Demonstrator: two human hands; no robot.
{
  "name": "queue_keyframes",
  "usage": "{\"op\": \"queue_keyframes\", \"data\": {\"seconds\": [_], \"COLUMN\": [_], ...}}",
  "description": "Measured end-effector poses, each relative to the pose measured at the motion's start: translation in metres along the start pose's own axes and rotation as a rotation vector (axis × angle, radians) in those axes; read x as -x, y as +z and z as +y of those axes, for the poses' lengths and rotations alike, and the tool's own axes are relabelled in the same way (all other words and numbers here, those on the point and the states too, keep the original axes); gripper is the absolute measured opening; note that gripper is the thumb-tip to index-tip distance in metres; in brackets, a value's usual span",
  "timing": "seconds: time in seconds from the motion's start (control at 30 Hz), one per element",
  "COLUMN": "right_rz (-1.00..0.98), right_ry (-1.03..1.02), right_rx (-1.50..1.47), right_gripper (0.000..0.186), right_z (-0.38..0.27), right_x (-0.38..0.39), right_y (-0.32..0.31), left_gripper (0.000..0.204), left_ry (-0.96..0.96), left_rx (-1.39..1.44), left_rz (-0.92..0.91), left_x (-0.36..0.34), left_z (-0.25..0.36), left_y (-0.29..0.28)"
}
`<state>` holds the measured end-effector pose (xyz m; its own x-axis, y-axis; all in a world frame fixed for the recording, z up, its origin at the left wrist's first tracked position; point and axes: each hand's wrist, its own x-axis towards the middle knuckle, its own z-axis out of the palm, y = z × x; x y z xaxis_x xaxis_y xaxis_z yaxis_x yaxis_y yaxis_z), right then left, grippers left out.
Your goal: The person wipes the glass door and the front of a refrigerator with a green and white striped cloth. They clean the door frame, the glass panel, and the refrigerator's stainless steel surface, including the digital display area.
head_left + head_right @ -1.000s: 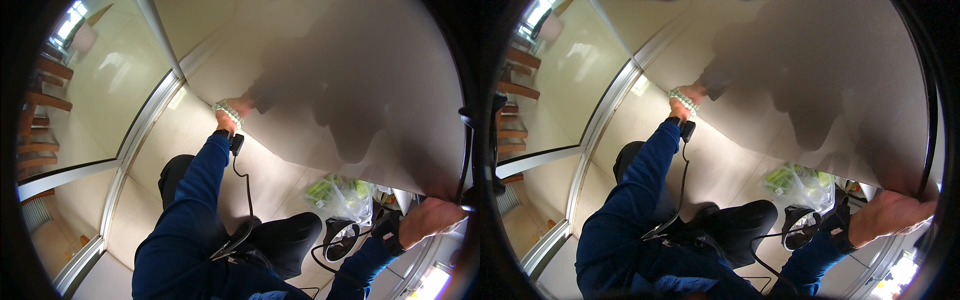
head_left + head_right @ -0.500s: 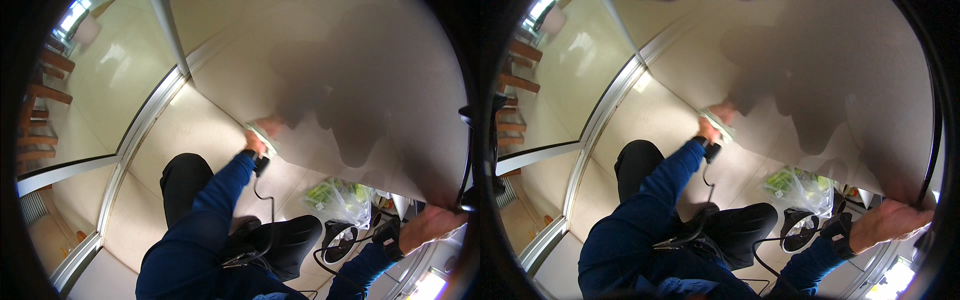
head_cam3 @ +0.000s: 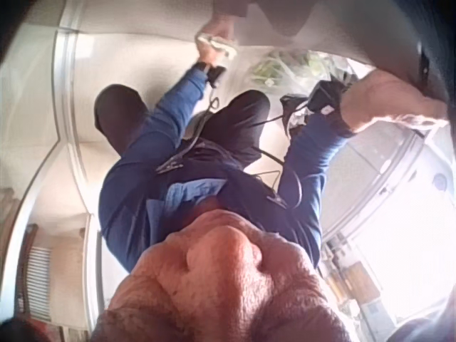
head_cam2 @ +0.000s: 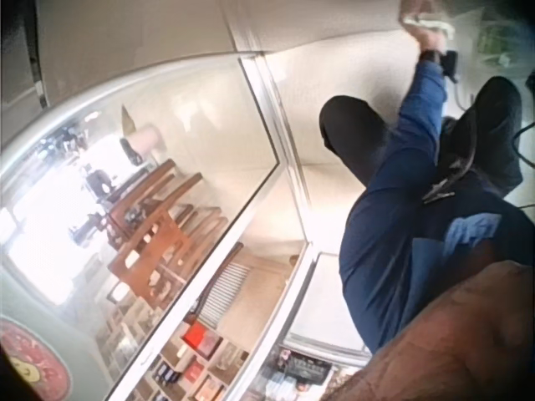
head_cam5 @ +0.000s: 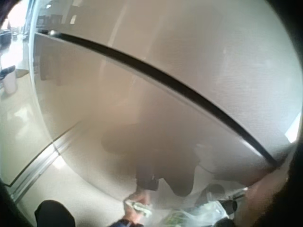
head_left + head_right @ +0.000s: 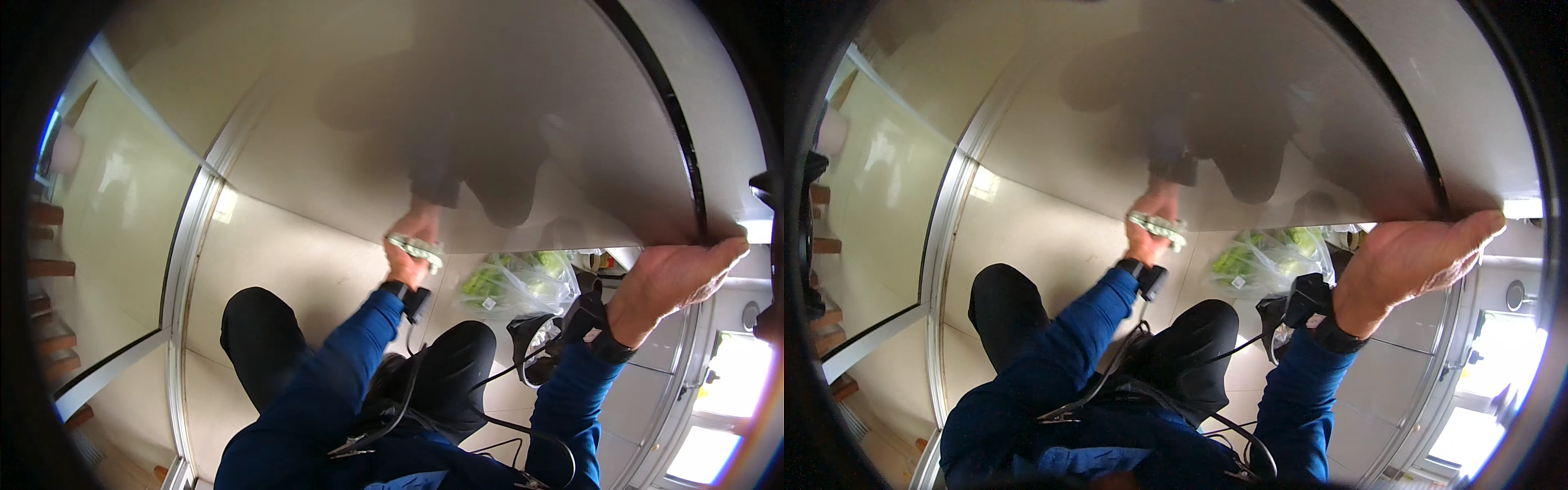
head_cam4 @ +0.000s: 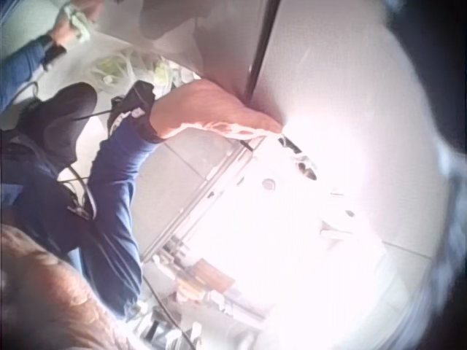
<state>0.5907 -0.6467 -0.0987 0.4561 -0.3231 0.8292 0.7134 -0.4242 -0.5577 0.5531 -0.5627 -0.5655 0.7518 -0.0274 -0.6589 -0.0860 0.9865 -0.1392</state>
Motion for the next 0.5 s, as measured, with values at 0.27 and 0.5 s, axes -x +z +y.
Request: {"op": "queue_keyframes", "data": {"seconds": [0.27,0.5], "right_rz": [0.091,0.067], "right_ry": [0.075,0.017], "right_rx": [-0.089,-0.038], "right_gripper": [0.057,0.055], "right_z": [-0.002,-0.005], "right_x": [-0.003,-0.003], "right_y": [0.010,0.010], "left_gripper": [0.026,0.041], "left_ry": [-0.120,-0.249], "left_rx": [0.181,0.051], "left_rz": [-0.363,-0.180], "left_x": [0.097,0.189], "left_z": [-0.036,-0.013], "left_y": [0.079,0.148]}}
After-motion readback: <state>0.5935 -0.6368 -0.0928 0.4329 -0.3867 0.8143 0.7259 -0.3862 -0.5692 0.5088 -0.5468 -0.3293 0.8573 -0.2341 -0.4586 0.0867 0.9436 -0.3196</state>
